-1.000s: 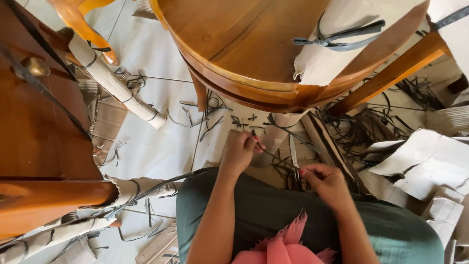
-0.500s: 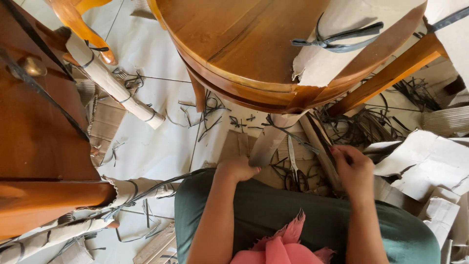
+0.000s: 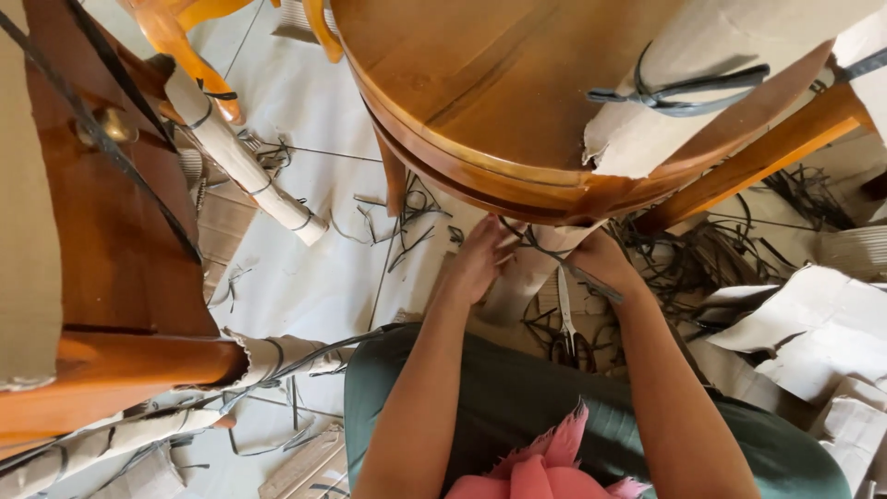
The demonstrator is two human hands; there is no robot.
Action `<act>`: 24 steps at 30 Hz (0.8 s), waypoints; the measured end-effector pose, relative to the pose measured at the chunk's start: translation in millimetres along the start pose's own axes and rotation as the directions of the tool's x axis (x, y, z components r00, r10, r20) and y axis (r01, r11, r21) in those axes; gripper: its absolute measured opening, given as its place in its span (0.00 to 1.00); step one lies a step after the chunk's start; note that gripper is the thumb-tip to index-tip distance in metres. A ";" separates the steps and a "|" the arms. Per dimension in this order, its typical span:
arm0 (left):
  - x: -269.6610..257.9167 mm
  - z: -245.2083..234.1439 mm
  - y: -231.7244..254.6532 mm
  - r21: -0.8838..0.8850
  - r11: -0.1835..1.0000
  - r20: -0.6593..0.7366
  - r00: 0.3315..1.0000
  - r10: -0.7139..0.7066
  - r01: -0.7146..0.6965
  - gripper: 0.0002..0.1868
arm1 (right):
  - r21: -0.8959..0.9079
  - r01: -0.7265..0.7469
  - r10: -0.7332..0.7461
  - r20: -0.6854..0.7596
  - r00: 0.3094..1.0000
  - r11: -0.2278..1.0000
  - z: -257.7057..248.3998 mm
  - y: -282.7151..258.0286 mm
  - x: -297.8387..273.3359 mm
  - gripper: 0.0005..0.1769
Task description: Wrapping the legs of wooden furniture with cardboard and securing them with plastic ties for protection.
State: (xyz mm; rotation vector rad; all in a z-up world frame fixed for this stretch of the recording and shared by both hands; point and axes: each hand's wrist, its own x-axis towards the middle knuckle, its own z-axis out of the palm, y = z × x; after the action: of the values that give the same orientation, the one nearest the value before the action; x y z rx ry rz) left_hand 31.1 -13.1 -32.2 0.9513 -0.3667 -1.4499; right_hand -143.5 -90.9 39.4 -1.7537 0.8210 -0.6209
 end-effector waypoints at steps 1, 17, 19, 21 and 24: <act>5.6 -5.2 -3.3 -0.002 1.000 0.003 1.000 0.001 -0.001 0.44 | -0.003 0.000 -0.001 -0.001 1.000 1.000 -2.4 9.3 1.9 0.10; -35.0 -40.8 -29.1 0.762 0.628 -0.119 0.919 0.375 -0.158 0.08 | -0.187 -0.148 0.085 -0.308 0.948 0.971 18.3 135.0 -60.3 0.07; -54.4 -23.8 -23.6 0.849 0.489 -0.033 0.904 0.426 -0.199 0.06 | -0.263 -0.118 0.027 -0.327 0.945 0.958 27.6 139.3 -73.9 0.09; -72.4 -2.3 -10.3 0.916 0.118 0.258 0.790 0.556 -0.383 0.06 | -0.277 -0.107 0.009 -0.332 0.943 0.955 36.6 125.7 -84.5 0.11; -69.4 7.9 -32.4 0.928 0.102 0.280 0.851 0.445 -0.358 0.06 | -0.399 -0.023 -0.112 -0.312 0.943 0.916 46.3 105.9 -95.9 0.08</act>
State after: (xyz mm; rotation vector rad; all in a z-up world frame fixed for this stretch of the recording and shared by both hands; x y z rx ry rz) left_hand -6.4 54.0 -28.6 1.7138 -1.5176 -0.4723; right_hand -193.9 -11.2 -77.5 -2.0725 1.2094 -0.8386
